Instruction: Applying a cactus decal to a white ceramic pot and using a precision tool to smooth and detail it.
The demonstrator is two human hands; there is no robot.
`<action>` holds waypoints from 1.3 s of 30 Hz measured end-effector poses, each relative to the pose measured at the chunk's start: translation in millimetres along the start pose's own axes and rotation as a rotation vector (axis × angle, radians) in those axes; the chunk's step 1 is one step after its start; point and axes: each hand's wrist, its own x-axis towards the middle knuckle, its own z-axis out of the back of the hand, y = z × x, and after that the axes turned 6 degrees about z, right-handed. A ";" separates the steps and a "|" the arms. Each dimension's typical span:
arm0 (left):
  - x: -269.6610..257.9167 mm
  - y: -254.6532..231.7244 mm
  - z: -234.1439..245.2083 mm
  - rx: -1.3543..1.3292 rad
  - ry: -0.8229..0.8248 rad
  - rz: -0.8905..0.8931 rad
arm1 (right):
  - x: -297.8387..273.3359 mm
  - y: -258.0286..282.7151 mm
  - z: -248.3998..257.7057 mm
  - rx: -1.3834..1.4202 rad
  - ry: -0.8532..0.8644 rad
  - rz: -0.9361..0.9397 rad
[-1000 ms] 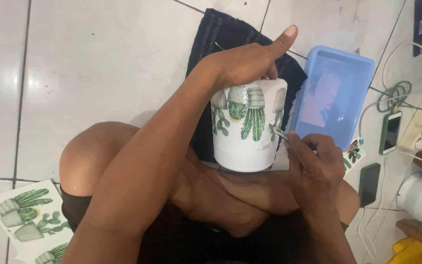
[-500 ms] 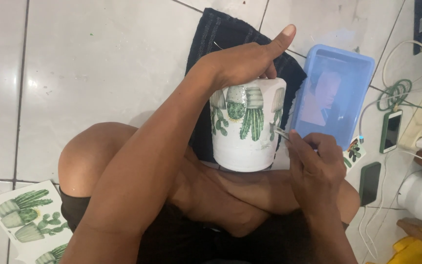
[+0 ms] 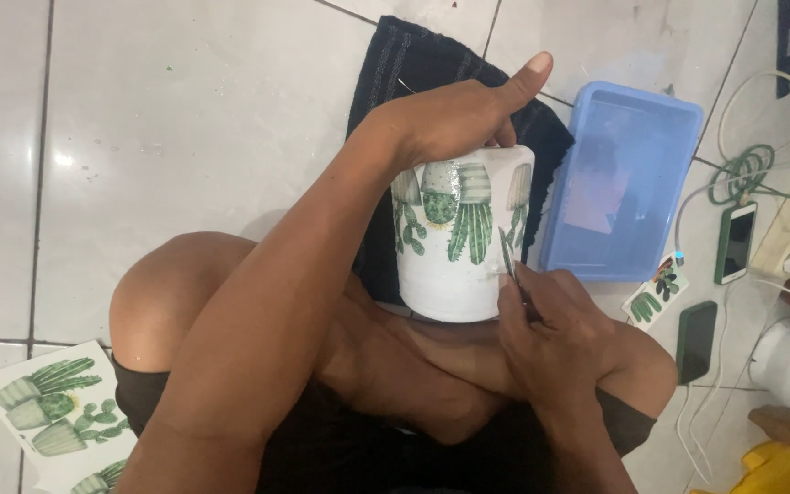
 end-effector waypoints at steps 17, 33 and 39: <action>7.8 4.7 -1.1 0.023 -0.023 -0.039 | 2.5 5.4 -1.4 -0.002 0.029 -0.054; 6.7 3.0 -0.3 0.021 -0.018 -0.034 | -11.4 -3.9 5.2 -0.093 0.054 -0.020; 5.7 2.9 -0.4 0.014 -0.018 -0.023 | -11.9 -10.0 16.8 -0.184 0.177 0.005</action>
